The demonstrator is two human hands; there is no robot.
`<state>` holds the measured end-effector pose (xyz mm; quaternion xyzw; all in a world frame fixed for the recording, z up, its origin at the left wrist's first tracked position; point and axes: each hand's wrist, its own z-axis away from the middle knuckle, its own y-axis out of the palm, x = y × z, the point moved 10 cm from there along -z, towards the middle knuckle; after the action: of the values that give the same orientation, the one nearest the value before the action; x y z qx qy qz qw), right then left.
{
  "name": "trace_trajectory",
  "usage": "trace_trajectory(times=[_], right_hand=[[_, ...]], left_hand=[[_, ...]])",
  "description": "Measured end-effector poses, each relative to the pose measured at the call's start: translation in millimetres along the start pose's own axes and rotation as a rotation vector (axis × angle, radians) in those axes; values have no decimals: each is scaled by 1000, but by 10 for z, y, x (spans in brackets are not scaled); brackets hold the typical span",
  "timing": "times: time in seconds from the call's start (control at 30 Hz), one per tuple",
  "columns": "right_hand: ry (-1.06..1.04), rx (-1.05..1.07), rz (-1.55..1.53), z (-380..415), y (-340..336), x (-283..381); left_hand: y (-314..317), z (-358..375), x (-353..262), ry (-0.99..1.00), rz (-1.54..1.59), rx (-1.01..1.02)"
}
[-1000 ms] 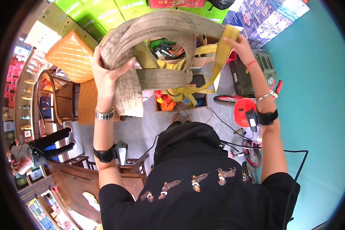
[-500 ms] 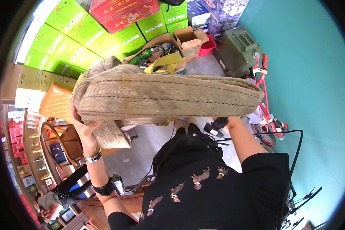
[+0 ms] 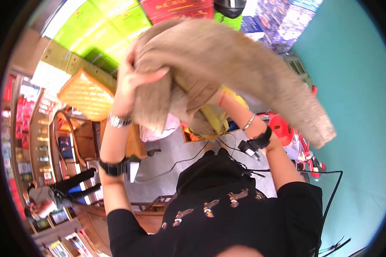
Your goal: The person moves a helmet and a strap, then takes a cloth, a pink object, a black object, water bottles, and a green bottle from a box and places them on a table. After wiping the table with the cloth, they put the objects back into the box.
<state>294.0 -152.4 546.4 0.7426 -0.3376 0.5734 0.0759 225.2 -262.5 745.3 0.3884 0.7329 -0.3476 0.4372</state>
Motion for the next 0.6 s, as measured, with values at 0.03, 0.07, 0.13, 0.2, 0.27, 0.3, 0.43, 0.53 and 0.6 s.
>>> trace_trajectory(times=[0.03,0.07,0.13,0.2,0.27,0.3,0.43,0.53,0.6], right_hand=[[-4,27,-16,-77,41,-8],[-4,56,-36,-128,77,-22],[2,108,-56,-180,135,-29],[5,135,-56,-129,196,-53],[17,139,-47,-97,248,-62],[16,134,-47,-55,256,-68],[33,112,-17,192,195,-150],[162,125,-18,860,-28,-154],[310,140,-74,1422,-167,-199]], left_hand=[[54,-57,-5,28,-12,41],[97,-122,4,54,-24,82],[202,-263,26,107,4,186],[248,-290,168,64,-108,191],[218,-275,153,194,-102,225],[266,-231,187,193,-185,269],[362,126,405,128,-256,389],[273,415,686,37,-250,437],[90,602,847,97,-239,335]])
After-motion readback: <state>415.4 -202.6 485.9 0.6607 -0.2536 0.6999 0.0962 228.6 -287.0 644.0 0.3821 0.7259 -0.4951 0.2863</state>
